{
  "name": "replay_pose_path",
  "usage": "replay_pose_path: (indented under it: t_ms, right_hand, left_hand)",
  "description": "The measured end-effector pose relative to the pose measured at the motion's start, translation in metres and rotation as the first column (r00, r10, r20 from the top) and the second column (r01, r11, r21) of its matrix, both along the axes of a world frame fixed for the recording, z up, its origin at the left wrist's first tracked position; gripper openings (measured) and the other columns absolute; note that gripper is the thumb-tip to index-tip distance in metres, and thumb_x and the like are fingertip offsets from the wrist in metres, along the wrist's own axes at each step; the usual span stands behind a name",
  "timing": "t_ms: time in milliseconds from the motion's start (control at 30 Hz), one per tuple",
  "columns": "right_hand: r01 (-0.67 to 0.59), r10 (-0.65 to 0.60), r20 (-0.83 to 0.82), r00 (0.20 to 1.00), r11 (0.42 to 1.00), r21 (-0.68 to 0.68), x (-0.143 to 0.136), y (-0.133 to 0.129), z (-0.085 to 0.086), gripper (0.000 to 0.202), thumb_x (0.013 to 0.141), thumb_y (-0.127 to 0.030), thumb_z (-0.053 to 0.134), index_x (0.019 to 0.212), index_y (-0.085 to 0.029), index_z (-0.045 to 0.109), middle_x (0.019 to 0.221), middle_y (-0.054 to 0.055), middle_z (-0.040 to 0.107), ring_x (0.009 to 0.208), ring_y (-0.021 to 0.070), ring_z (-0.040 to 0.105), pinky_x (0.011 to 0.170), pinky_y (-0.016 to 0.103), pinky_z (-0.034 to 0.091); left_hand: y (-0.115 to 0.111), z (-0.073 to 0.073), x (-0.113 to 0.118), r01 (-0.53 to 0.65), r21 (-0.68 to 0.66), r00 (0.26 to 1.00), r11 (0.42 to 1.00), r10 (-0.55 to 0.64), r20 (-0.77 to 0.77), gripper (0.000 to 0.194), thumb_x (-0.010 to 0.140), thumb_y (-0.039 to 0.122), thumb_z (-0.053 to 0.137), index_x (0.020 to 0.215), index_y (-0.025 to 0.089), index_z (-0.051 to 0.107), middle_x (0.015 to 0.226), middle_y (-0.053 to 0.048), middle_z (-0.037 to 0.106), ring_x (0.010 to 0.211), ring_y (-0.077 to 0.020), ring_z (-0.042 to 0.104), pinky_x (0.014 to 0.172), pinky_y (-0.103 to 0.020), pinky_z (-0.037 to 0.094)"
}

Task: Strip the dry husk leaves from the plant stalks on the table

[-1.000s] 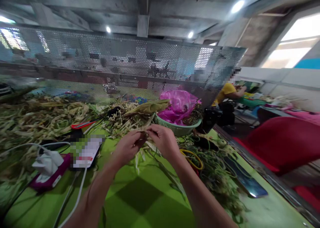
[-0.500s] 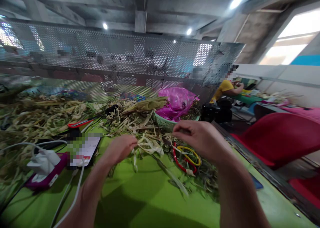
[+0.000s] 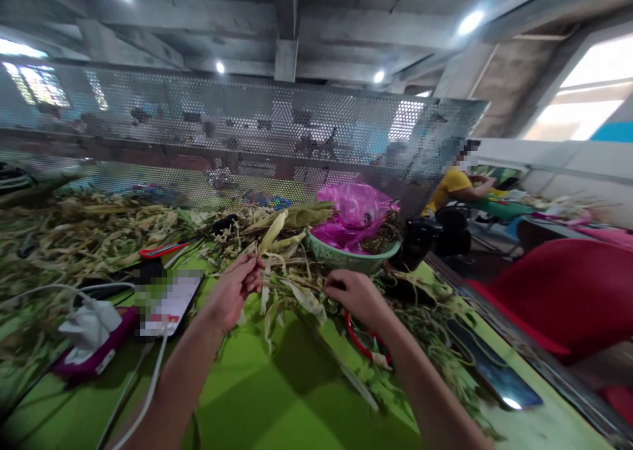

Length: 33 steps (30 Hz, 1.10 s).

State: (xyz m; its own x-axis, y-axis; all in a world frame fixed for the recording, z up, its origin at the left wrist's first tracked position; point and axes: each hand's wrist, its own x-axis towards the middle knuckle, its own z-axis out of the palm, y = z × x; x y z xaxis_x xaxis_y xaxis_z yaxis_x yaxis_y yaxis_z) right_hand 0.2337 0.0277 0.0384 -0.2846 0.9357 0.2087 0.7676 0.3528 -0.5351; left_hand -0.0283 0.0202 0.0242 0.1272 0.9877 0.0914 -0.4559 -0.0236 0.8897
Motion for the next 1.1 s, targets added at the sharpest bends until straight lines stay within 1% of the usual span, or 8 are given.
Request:
replay_pose_path:
  t_ms: [167,333,433,533,633,733,833,1100]
  right_hand:
    - [-0.291,0.291,-0.026,0.956,0.944,-0.153,-0.014,-0.024,0.017,0.023,0.083,-0.037,0.060,0.074,-0.017,0.066,0.073,0.001,0.063,0.071,0.0153,0.057,0.068,0.025,0.041]
    - [-0.399,0.436,0.061,0.898,0.865,-0.305,-0.024,-0.033,0.025,0.018,0.082,-0.033,0.061,0.075,-0.017,0.068,0.073,0.002,0.064,0.071,0.0158,0.058,0.069,0.025,0.043]
    - [-0.311,0.342,0.104,0.934,0.921,-0.233,-0.035,-0.030,0.025,0.030,0.073,-0.030,0.067,0.101,-0.020,0.069,0.102,0.006,0.068,0.084,0.0202,0.061,0.076,0.029,0.045]
    - [-0.165,0.126,-0.194,0.973,0.966,-0.197,-0.057,-0.024,0.022,0.045,0.076,-0.031,0.063,0.120,-0.021,0.058,0.118,0.009,0.063,0.073,0.0173,0.063,0.068,0.031,0.048]
    - [-0.232,-0.001,-0.621,0.784,0.927,-0.294,-0.088,-0.017,0.015,0.037,0.076,-0.033,0.066,0.110,-0.021,0.057,0.109,0.006,0.065,0.061,0.0134,0.062,0.060,0.029,0.049]
    - [-0.324,-0.144,-0.824,0.547,0.872,-0.367,-0.113,-0.011,0.005,0.035,0.070,-0.034,0.074,0.097,-0.020,0.058,0.091,0.003,0.067,0.065,0.0139,0.063,0.064,0.028,0.050]
    - [-0.315,-0.182,-0.874,0.451,0.884,-0.346,-0.122,-0.006,-0.002,0.032,0.068,-0.034,0.076,0.091,-0.018,0.059,0.080,0.002,0.065,0.065,0.0140,0.059,0.068,0.030,0.050]
    - [-0.138,-0.169,-0.862,0.478,0.955,-0.264,-0.116,-0.009,-0.012,0.031,0.067,-0.041,0.076,0.075,-0.018,0.058,0.065,-0.003,0.054,0.056,0.0103,0.045,0.054,0.024,0.037]
  left_hand:
    - [0.011,-0.004,-0.005,-0.349,0.173,0.817,0.921,0.389,-0.426,0.018,0.083,0.030,0.054,0.077,0.017,0.065,0.066,0.000,0.053,0.061,-0.0122,0.044,0.057,-0.023,0.033]
    - [0.013,-0.012,-0.002,-0.276,0.131,0.877,0.952,0.305,-0.372,0.027,0.083,0.039,0.053,0.089,0.017,0.067,0.061,0.003,0.048,0.054,-0.0109,0.038,0.052,-0.023,0.028]
    - [0.011,-0.014,0.003,-0.254,0.219,0.864,0.942,0.323,-0.386,0.024,0.084,0.038,0.052,0.086,0.018,0.066,0.066,0.002,0.054,0.061,-0.0116,0.045,0.059,-0.023,0.035]
    - [0.007,-0.013,0.008,-0.254,0.353,0.791,0.900,0.403,-0.461,0.021,0.086,0.034,0.050,0.087,0.018,0.065,0.082,-0.002,0.064,0.077,-0.0153,0.054,0.075,-0.025,0.040]
    - [0.003,-0.012,0.012,-0.231,0.426,0.710,0.875,0.451,-0.541,0.021,0.088,0.031,0.048,0.091,0.018,0.064,0.088,-0.004,0.066,0.082,-0.0176,0.057,0.079,-0.028,0.041]
    - [0.001,-0.013,0.014,-0.217,0.485,0.624,0.847,0.502,-0.598,0.021,0.089,0.029,0.045,0.094,0.020,0.064,0.092,-0.006,0.067,0.083,-0.0188,0.059,0.080,-0.029,0.042]
    - [-0.001,-0.015,0.014,-0.211,0.552,0.540,0.806,0.567,-0.622,0.024,0.090,0.024,0.044,0.100,0.020,0.065,0.100,-0.008,0.068,0.090,-0.0208,0.059,0.084,-0.031,0.042]
    - [-0.008,-0.018,0.017,-0.065,0.680,0.261,0.730,0.670,-0.695,0.030,0.093,0.021,0.038,0.109,0.020,0.063,0.104,-0.011,0.067,0.093,-0.0225,0.057,0.087,-0.034,0.040]
